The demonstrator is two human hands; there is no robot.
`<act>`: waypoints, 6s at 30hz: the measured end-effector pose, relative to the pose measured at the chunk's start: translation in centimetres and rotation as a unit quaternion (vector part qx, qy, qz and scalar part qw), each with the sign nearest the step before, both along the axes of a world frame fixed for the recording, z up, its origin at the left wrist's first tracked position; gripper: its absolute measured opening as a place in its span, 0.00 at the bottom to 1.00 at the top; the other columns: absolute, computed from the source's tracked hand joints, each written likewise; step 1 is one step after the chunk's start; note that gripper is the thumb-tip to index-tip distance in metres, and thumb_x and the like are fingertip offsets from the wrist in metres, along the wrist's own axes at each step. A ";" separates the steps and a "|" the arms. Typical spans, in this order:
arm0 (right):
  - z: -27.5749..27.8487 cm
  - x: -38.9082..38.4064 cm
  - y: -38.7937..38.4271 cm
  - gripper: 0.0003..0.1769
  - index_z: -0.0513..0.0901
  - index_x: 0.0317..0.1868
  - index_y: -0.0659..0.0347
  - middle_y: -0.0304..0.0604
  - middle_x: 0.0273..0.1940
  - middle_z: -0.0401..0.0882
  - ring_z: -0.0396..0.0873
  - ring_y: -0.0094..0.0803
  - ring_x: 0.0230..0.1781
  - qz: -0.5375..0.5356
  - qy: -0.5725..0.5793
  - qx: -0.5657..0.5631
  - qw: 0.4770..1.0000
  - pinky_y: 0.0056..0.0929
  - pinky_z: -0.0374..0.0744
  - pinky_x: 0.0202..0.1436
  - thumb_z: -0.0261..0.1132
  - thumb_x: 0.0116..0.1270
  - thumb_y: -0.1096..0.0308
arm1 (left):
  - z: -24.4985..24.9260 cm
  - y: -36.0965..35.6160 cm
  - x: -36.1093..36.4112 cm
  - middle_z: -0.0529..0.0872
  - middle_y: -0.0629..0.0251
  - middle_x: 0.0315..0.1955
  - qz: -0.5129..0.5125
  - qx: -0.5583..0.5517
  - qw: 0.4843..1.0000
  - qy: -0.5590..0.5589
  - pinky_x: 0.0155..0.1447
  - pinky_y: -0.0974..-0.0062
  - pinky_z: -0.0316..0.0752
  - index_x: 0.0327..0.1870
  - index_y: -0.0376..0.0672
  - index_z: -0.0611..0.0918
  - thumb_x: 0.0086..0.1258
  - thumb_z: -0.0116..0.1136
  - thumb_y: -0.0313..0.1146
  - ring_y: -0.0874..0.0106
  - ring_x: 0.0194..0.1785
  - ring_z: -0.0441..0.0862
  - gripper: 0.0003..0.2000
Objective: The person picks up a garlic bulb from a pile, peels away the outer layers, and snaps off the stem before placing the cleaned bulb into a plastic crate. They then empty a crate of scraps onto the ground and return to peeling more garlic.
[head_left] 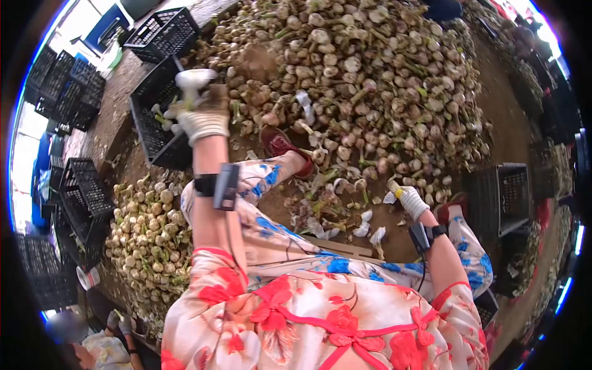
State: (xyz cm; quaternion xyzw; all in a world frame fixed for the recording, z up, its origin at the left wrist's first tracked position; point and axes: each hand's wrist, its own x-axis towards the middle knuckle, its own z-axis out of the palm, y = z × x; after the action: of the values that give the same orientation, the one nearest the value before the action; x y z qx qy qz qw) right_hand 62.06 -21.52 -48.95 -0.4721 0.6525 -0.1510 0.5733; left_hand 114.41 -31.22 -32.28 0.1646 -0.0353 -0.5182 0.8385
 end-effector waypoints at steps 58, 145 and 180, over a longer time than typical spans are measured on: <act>10.9 8.6 -1.0 0.13 0.73 0.49 0.66 0.35 0.39 0.77 0.74 0.18 0.35 -0.112 -0.276 -0.144 0.944 0.16 0.74 0.38 0.56 0.62 0.76 | -5.0 7.1 -27.8 0.81 0.63 0.31 -0.479 0.193 0.855 0.059 0.40 0.70 0.78 0.39 0.38 0.76 0.62 0.50 0.37 0.70 0.32 0.79 0.12; -0.4 4.2 -7.0 0.14 0.77 0.45 0.65 0.47 0.31 0.79 0.74 0.29 0.25 0.062 0.063 -0.155 0.984 0.26 0.75 0.32 0.60 0.58 0.71 | -16.5 3.2 -22.2 0.76 0.60 0.47 -0.429 0.157 0.685 -0.568 0.48 0.66 0.73 0.57 0.43 0.68 0.52 0.65 0.35 0.67 0.44 0.76 0.29; 8.1 8.0 -1.6 0.10 0.77 0.43 0.61 0.35 0.35 0.78 0.78 0.24 0.31 -0.254 -0.313 -0.062 0.913 0.22 0.79 0.30 0.58 0.62 0.72 | -6.1 7.7 -28.1 0.78 0.72 0.35 -0.209 -0.040 0.869 -0.447 0.46 0.79 0.70 0.47 0.36 0.75 0.55 0.65 0.31 0.73 0.40 0.74 0.19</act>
State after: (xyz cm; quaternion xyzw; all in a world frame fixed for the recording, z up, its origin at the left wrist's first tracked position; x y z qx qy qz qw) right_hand 70.09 -23.15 -40.86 -0.2537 0.5271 -0.4715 0.6600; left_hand 86.30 -23.48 -38.36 0.3336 -0.4610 -0.5502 0.6112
